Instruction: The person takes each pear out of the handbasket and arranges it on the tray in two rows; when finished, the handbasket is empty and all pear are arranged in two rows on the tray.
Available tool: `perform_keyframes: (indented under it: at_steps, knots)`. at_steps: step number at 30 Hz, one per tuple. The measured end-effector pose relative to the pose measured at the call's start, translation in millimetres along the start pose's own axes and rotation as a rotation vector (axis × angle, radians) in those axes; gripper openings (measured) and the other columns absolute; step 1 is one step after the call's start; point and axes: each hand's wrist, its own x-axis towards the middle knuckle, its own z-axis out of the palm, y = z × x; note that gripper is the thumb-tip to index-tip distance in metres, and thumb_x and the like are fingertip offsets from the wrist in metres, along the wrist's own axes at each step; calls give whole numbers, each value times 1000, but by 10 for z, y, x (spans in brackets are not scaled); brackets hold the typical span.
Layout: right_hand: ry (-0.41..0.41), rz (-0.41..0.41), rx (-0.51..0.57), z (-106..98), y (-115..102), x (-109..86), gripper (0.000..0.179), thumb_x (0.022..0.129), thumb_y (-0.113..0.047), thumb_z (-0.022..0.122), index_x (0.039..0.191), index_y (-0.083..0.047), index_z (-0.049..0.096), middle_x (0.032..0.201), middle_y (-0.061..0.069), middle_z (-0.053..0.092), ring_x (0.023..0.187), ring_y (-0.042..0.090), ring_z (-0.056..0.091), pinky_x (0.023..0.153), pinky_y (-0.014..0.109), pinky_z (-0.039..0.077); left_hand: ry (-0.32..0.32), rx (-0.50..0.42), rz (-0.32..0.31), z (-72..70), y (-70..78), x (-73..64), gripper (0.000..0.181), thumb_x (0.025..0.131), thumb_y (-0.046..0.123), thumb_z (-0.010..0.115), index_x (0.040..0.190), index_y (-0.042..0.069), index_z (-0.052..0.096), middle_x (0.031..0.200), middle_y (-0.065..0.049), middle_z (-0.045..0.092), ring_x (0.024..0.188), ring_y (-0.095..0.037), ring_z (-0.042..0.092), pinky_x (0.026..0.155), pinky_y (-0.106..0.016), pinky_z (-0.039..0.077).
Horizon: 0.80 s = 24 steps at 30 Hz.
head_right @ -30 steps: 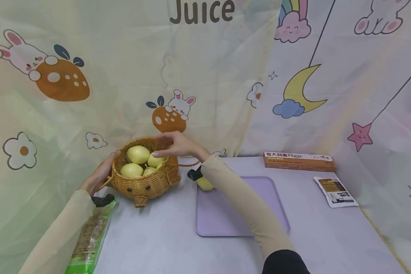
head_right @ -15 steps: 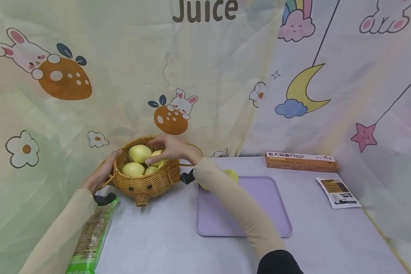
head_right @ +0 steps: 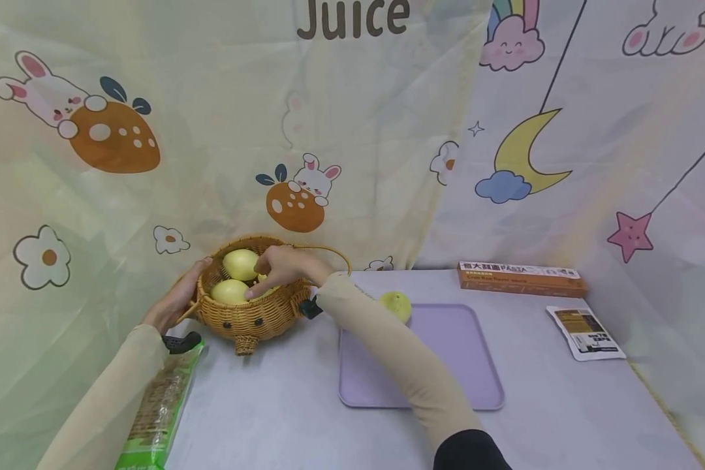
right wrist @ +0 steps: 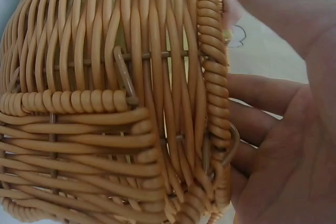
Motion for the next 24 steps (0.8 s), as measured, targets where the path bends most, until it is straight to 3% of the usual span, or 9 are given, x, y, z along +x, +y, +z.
perform_keyframes:
  at_steps: [3,5,8,11,13,15,20,22,24]
  knots:
    - [-21,13,-78,24,-44,25,63,94,-53,79,136,-7,71,137,7,72,129,21,66,110,37,53,1,-7,1,2,-5,1,98,102,79,28,172,20,-6,179,-18,-6,162,-40,9,130,-62,17]
    - [-31,15,-133,45,-65,52,50,96,-55,76,118,-10,77,118,1,75,110,15,67,98,30,55,3,-12,-6,1,-7,-2,98,102,79,29,172,20,-6,179,-18,-5,161,-39,11,130,-62,18]
    - [-55,23,-193,72,-89,101,41,98,-55,73,90,-15,70,86,-6,61,81,9,53,74,24,45,3,-15,-9,3,-2,-9,98,102,79,30,172,21,-6,178,-18,-6,162,-40,10,130,-63,18]
    - [-99,54,-240,82,-115,158,45,101,-54,69,79,-17,56,74,-7,39,68,9,35,63,25,31,3,-12,-4,-2,9,-15,99,101,80,30,172,21,-6,179,-18,-7,163,-41,8,130,-64,16]
    - [-104,81,-254,80,-135,182,39,100,-53,71,81,-20,62,72,-12,42,66,6,37,62,21,33,1,-11,-2,-6,15,-18,100,101,81,30,172,22,-6,179,-18,-7,163,-41,8,130,-65,17]
    - [-135,111,-275,75,-154,208,41,101,-52,70,82,-17,64,71,-10,36,63,6,31,61,22,30,2,-12,-4,-10,16,-19,100,100,82,30,172,22,-6,178,-19,-6,162,-42,10,129,-66,19]
    - [-189,157,-329,66,-195,260,40,102,-51,69,86,-14,69,68,-8,38,64,8,32,64,24,33,10,-13,-1,-7,6,-21,101,100,83,30,172,22,-4,179,-18,-4,161,-40,13,129,-63,21]
    - [-198,179,-342,59,-215,273,40,100,-52,71,101,-13,77,79,-10,62,74,5,52,72,21,44,14,-13,2,2,3,-27,101,100,83,31,172,21,-4,179,-17,-4,161,-39,12,130,-61,19]
    - [-226,212,-345,41,-240,283,48,99,-53,71,123,-12,78,110,-5,76,101,8,67,91,22,53,20,-13,9,15,4,-35,101,100,82,31,172,20,-4,179,-17,-5,162,-40,11,131,-61,19]
